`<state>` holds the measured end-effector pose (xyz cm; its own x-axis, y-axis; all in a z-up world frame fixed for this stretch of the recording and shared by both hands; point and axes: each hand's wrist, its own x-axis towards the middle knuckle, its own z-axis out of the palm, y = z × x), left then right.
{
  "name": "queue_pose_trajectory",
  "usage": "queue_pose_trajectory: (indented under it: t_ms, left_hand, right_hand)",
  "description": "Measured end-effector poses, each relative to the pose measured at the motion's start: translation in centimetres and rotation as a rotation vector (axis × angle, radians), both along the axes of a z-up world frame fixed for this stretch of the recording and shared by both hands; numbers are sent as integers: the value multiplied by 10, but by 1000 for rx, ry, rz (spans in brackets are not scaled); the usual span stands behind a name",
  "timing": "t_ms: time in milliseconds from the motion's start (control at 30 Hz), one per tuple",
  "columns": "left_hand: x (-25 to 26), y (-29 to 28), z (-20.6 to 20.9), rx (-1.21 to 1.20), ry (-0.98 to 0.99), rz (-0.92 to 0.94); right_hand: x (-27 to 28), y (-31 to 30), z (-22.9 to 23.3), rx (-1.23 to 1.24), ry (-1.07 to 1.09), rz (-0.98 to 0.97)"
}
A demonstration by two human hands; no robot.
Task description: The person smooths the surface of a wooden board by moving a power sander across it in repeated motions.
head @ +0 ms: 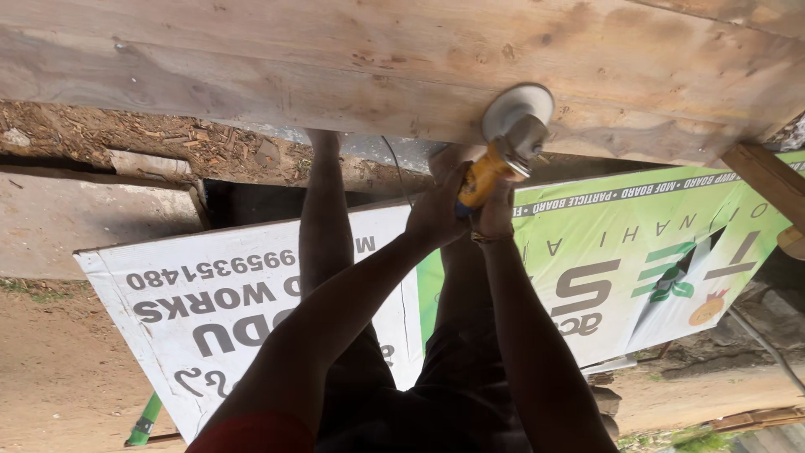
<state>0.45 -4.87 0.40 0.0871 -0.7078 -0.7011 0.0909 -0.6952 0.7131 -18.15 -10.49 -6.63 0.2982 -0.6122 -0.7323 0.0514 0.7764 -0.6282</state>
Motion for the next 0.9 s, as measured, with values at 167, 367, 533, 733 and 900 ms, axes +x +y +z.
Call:
queue_pose_trajectory:
  t_ms: [167, 367, 533, 733, 900]
  left_hand:
    - [-5, -6, 12, 31, 71, -26]
    - [28, 45, 2, 92, 64, 219]
    - [62, 87, -2, 10, -32, 456]
    - [100, 128, -15, -48, -89, 670]
    - [144, 164, -24, -117, -148, 826]
  right_hand:
    - [-35, -5, 9, 39, -89, 14]
    - [27, 39, -12, -91, 32, 243]
    - [122, 54, 10, -486, 206, 658]
    - [221, 71, 16, -315, 163, 781]
    - [311, 92, 22, -404, 189, 1001]
